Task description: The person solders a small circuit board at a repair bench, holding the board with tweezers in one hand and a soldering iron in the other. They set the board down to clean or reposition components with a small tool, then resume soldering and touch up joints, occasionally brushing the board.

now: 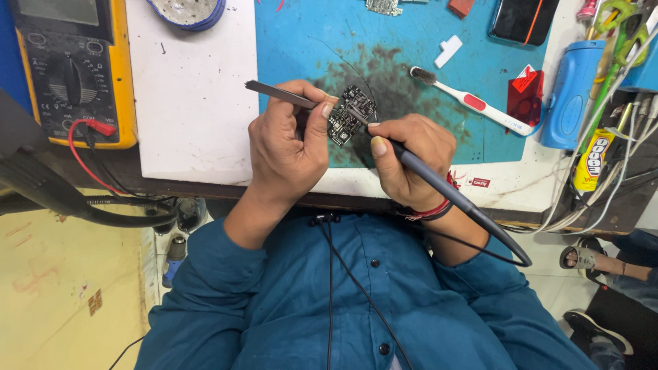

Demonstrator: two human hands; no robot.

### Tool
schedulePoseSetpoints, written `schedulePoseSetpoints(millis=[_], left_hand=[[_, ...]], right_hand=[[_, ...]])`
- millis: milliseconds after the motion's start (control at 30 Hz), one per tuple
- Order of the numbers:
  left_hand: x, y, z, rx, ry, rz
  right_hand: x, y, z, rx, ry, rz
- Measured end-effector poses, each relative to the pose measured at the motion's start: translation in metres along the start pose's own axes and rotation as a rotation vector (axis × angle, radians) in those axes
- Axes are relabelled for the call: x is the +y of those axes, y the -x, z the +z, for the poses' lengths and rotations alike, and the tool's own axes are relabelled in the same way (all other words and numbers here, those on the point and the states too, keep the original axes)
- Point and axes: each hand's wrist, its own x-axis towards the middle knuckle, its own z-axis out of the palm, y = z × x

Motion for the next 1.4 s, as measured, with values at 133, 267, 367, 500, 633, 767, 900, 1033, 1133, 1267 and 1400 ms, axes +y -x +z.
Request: schedulePoseSetpoints(millis=[133,267,367,500,633,767,900,1033,1133,1267,1400], left_hand=[[0.0006,-0.0004,0.0007,0.0,0.008,-0.008],[0.0007,-0.0005,0.0008,-0.003,0.001,-0.012],[0.0006,-0.0008,0.0001,-0.007,-0.004,-0.006],[0.0007,-0.0011,0.0,-0.004,-0.005,0.006],[0.0011,-0.0009,0.0006,-0.002,-0.013,-0.004],[0.0012,-0.0012,0.0003,0.002,-0.013,0.009],[0.0015,-0.0014,0.0001,0.0,-0.01,0.013],[0.0021,-0.0012,0.0001,0.0,-0.026,-0.02],[0.0022,-0.001,-0.0005,0.0,-0.024,0.006],[0.0017,-0.0014,0.0001,0.001,-0.02,0.005],[0.0018,-0.0014,0.0003,0.001,-0.014,0.005]], right_hand=[[-0.0012,-0.0029,0.0001,-0.03,-0.004,-0.008],[-0.002,-0.0041,0.0008,-0.043,-0.004,-0.003],[-0.002,-0.0045,0.001,-0.04,-0.002,-0.011],[-0.0016,-0.0045,0.001,-0.036,-0.001,-0.012],[-0.0011,-0.004,0.0016,-0.031,-0.006,-0.017],[-0.0007,-0.0038,0.0016,-0.028,-0.006,-0.023],[-0.001,-0.0041,0.0013,-0.028,-0.009,-0.017],[-0.0016,-0.0047,0.0017,-0.026,0.007,-0.023],[-0.0019,-0.0051,0.0017,-0.026,0.0,-0.028],[-0.0022,-0.0053,0.0016,-0.027,-0.001,-0.02],[-0.0021,-0.0055,0.0016,-0.024,-0.003,-0.029]])
